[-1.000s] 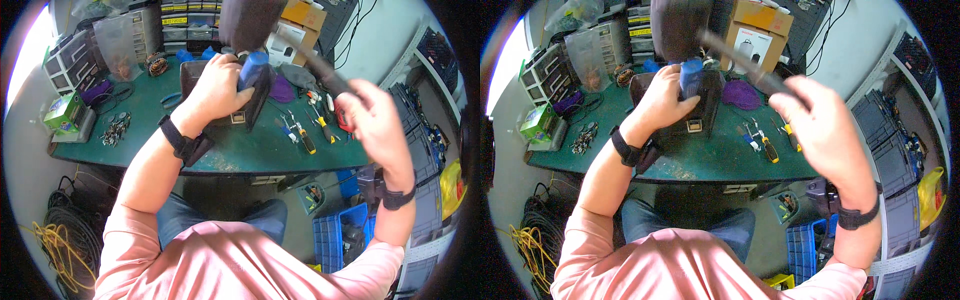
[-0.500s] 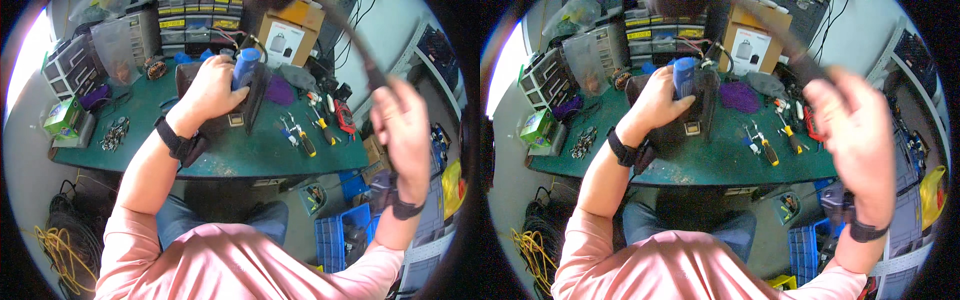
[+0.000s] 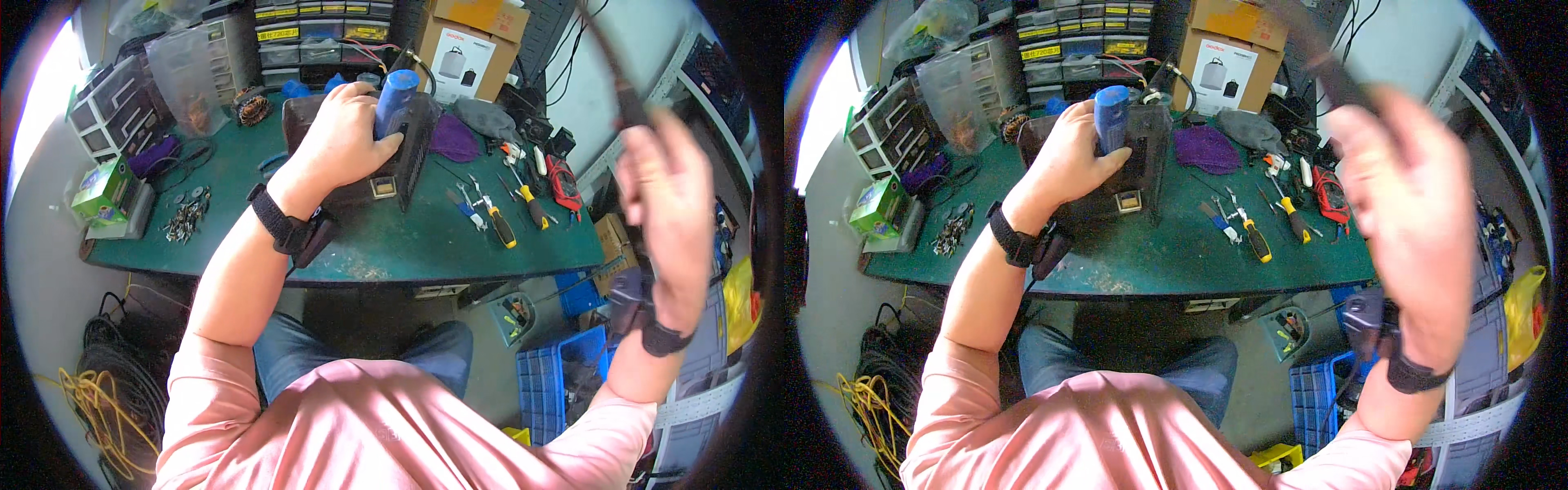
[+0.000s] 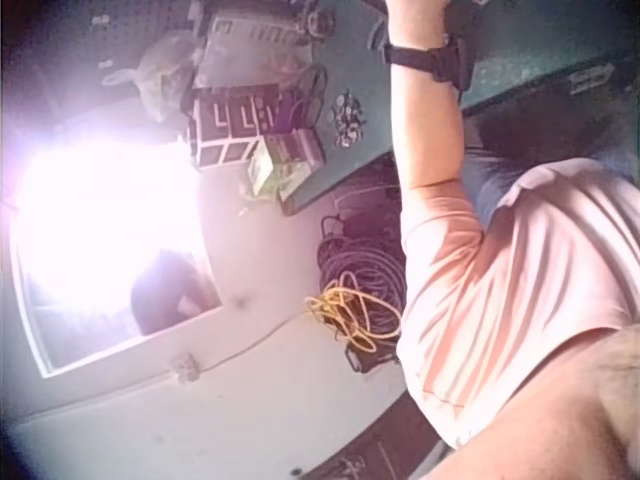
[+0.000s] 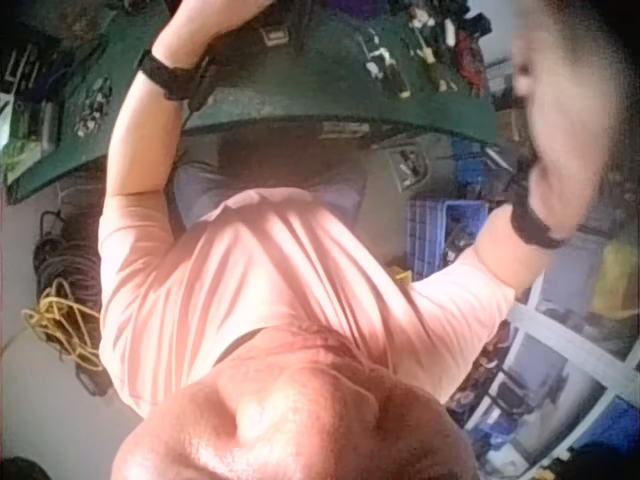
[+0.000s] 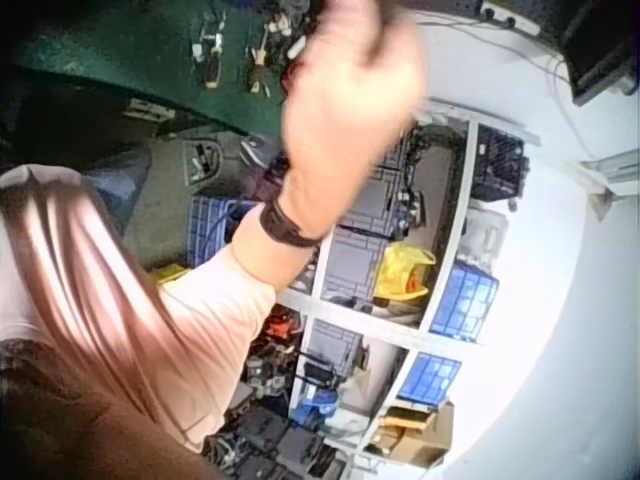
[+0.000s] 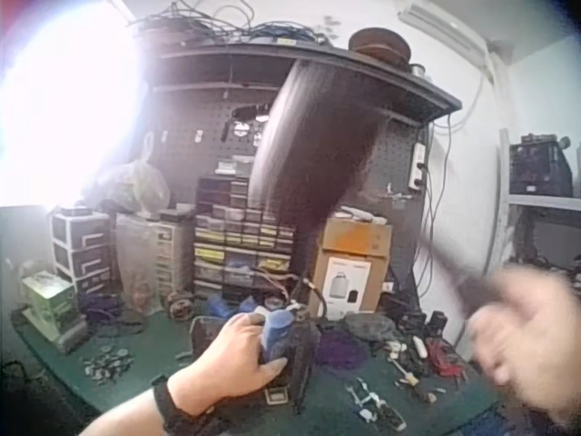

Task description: The person organizes a workbench, then uses a chisel and hammer to pry and remove a small component from a black plastic housing. They repeatedly strike the chisel to loosen the part and inspect the housing throughout the process.

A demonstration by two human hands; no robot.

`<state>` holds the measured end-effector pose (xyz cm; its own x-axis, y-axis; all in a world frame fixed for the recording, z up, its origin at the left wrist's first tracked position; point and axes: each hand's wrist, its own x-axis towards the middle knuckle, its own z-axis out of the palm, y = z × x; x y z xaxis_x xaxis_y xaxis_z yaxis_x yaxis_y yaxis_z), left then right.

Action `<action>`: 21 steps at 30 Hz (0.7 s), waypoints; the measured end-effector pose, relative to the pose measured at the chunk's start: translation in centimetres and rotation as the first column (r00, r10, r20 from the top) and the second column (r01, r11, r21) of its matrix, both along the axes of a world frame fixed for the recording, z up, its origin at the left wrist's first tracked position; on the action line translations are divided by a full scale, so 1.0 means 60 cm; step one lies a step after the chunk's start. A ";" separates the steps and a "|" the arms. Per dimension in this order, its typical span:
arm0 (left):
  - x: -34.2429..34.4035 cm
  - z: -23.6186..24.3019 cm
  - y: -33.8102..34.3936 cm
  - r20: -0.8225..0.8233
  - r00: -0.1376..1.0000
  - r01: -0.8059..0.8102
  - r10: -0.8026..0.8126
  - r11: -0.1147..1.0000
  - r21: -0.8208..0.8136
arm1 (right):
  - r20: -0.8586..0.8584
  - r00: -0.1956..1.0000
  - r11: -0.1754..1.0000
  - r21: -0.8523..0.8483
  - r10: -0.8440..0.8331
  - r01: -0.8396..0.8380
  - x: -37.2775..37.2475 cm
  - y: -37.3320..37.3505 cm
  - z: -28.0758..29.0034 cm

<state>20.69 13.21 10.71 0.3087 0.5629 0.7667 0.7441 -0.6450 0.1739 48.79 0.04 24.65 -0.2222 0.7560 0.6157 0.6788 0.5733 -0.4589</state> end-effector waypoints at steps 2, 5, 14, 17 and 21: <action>-0.002 -0.004 0.008 0.011 1.000 0.022 -0.021 1.000 -0.010 | -0.011 1.000 0.977 -0.215 -0.010 0.007 -0.004 0.008 -0.021; -0.007 0.008 0.002 -0.033 0.999 -0.038 0.037 0.999 -0.023 | -0.038 0.999 0.988 -0.156 0.004 -0.010 0.002 0.008 -0.011; -0.005 0.005 -0.010 -0.044 0.999 0.000 0.000 1.000 0.001 | -0.086 0.996 0.994 -0.098 0.039 -0.047 0.015 -0.020 0.026; 0.002 0.005 -0.016 -0.045 0.999 -0.029 0.030 0.999 0.020 | -0.124 0.992 0.986 -0.160 0.036 -0.055 0.014 -0.014 0.006; 0.005 -0.003 -0.009 -0.023 0.994 -0.109 0.110 0.993 0.049 | -0.166 0.983 0.983 -0.151 0.075 -0.101 0.001 -0.016 -0.005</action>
<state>21.00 12.67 10.51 0.2669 0.5574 0.7862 0.8143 -0.5667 0.1254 48.83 -0.94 24.36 -0.2012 0.8284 0.5228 0.5403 0.5390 -0.6461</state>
